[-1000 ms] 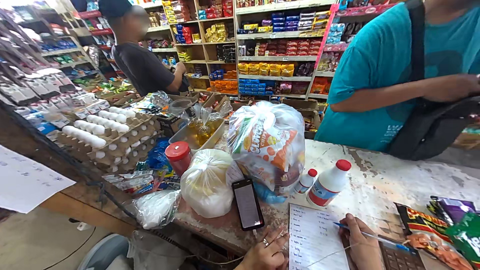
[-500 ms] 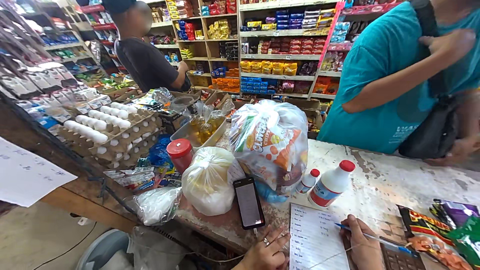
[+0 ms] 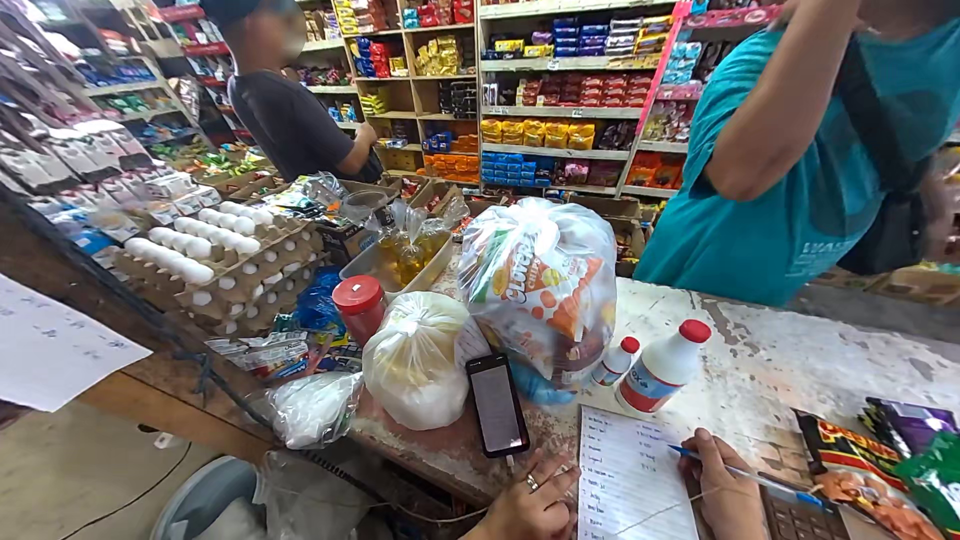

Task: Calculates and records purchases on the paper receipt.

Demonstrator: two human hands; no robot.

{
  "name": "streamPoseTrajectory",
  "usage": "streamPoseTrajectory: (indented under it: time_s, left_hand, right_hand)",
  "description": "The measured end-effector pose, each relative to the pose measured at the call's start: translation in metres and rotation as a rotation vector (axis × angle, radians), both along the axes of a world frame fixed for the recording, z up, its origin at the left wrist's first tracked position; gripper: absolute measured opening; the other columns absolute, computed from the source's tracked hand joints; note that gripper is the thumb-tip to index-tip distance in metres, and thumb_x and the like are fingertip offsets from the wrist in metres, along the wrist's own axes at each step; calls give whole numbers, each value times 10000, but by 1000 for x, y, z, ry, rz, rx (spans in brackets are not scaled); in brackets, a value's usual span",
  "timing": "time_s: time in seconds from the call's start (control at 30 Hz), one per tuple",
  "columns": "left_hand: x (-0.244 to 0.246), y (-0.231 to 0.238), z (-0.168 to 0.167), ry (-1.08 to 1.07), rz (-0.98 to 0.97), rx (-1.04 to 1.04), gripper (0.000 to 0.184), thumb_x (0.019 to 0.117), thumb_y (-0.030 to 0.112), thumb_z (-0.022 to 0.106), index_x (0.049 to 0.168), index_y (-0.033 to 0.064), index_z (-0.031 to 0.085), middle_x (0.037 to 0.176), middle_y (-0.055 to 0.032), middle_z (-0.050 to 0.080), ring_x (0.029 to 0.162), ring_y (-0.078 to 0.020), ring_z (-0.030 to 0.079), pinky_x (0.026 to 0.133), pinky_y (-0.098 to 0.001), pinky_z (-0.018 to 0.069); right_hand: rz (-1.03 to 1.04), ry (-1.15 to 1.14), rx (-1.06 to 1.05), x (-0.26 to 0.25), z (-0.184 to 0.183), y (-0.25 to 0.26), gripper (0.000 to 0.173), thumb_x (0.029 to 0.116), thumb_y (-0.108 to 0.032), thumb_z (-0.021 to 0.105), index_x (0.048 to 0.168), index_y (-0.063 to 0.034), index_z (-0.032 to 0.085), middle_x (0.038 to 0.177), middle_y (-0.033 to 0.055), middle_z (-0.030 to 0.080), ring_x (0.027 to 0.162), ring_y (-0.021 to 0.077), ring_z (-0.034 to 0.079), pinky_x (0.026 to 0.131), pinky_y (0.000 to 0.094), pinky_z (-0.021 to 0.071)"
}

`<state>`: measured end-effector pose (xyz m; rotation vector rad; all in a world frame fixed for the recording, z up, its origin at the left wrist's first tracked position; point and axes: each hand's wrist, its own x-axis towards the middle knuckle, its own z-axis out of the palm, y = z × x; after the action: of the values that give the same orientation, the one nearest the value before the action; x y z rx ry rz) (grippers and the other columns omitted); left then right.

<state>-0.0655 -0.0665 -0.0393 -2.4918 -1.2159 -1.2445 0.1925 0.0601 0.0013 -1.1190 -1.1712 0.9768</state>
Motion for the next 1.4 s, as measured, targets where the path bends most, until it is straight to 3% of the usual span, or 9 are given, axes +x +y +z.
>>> streamPoseTrajectory:
  time_s: [0.27,0.53,0.63,0.73,0.87,1.0,1.2,1.4]
  left_hand:
    - [1,0,-2,9,-3,-8,263,982,205,641,733,121,622,1398,-110,644,1409,-290,515,1198,-499,366]
    - [6,0,-5,-27,-12,-45,243,994,230,640,779,121,658,1362,-125,668,1381,-319,542,1185,-551,362]
    - [7,1,-6,-20,3,-38,251,995,248,643,776,127,655,1344,-127,678,1363,-336,557,1167,-569,377]
    - [7,0,-6,-9,17,-39,284,1008,269,630,769,116,638,1325,-142,687,1343,-351,574,1156,-572,390]
    - [7,0,-6,-6,27,-33,288,1007,267,629,762,116,633,1304,-129,702,1337,-347,580,1155,-570,384]
    - [6,0,-5,5,32,-27,299,1008,265,626,746,121,615,1277,-122,717,1323,-346,592,1158,-563,380]
    - [2,0,-7,5,-7,-58,285,1001,214,627,747,84,629,1119,-123,762,1165,-298,699,1058,-491,517]
    - [3,0,-7,-4,-17,-74,286,992,182,629,730,68,614,1133,-127,760,1124,-268,721,1001,-421,567]
  right_hand:
    - [-5,1,-26,2,-2,0,347,1087,-155,435,785,-123,604,628,-108,606,486,-21,527,483,134,464]
    - [-8,-66,-86,9,1,2,312,1087,-146,448,830,-89,615,663,-85,622,530,4,561,533,184,511]
    - [-5,-110,-115,14,-3,2,318,1096,-218,471,861,-76,631,682,-50,620,533,30,550,531,212,508]
    - [6,-137,-134,13,3,-4,342,1106,-282,462,876,-88,624,666,-54,594,507,8,508,502,184,467]
    - [28,-66,-84,12,3,1,321,1097,-193,473,854,-57,632,668,-61,605,522,-5,529,509,166,474]
    - [48,-41,-77,12,1,2,327,1097,-196,481,844,-55,633,612,-61,575,480,-5,492,468,162,434]
    - [58,-14,-47,9,0,3,318,1092,-172,485,823,-72,621,631,-67,588,505,-10,506,493,155,444]
    - [60,-30,-56,9,2,2,318,1097,-184,480,830,-79,618,641,-75,588,505,-13,508,492,151,447]
